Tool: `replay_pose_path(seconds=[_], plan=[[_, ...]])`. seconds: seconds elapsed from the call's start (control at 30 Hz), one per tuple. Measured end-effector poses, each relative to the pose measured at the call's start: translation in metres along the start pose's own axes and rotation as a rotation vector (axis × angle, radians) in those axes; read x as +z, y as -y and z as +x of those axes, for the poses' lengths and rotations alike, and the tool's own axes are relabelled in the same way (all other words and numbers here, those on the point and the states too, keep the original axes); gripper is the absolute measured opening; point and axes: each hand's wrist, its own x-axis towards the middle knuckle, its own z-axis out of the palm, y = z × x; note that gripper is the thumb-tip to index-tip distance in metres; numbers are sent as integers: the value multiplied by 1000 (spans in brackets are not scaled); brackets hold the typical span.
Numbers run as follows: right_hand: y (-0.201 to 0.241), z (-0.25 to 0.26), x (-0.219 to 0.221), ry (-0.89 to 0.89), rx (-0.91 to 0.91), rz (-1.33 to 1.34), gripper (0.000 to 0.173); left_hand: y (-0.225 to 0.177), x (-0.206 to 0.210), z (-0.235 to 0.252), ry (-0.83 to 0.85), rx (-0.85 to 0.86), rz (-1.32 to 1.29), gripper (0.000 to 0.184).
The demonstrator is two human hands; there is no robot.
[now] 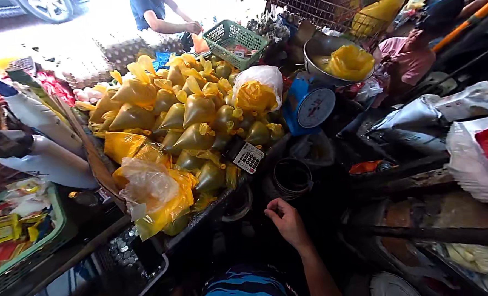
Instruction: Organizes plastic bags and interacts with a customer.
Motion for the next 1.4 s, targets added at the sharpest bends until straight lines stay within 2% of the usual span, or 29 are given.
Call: replay_pose_path(seconds=[0.03,0.07,0.1,0.17,0.3,0.4,0.47,0.57,0.67,0.87,1.1,1.27,1.4], plan=[[-1,-6,-1,0,23,1,13,60,22,71,-66,196,-85,45],[-1,-11,-2,7,46,-3,11,80,31,129,-69,210,-201,47],[-1,-16,-3,14,63,-9,10,68,29,165,-48,156,-283,48],[-1,-21,-3,16,76,-32,9,3,9,189,-21,127,-345,48],[7,-24,0,55,71,-28,9,-107,-32,198,14,370,-624,56],[10,-19,6,103,52,-33,9,-148,-54,191,84,565,-920,75],[12,-13,7,140,29,-35,11,-158,-62,187,104,617,-1135,86],[13,-6,7,163,1,-28,16,-158,-69,188,-12,544,-1328,89],[11,-5,4,141,-43,-27,18,-153,-68,191,-95,500,-1286,84],[2,-9,3,98,-28,-51,18,-151,-72,188,-5,533,-1362,85],[-6,-30,2,62,90,-100,19,-134,-80,193,225,651,-1313,89],[-12,-45,-3,52,157,-128,19,-128,-82,200,271,701,-1215,90],[-16,-48,-6,55,161,-119,18,-126,-81,201,285,711,-1236,89]])
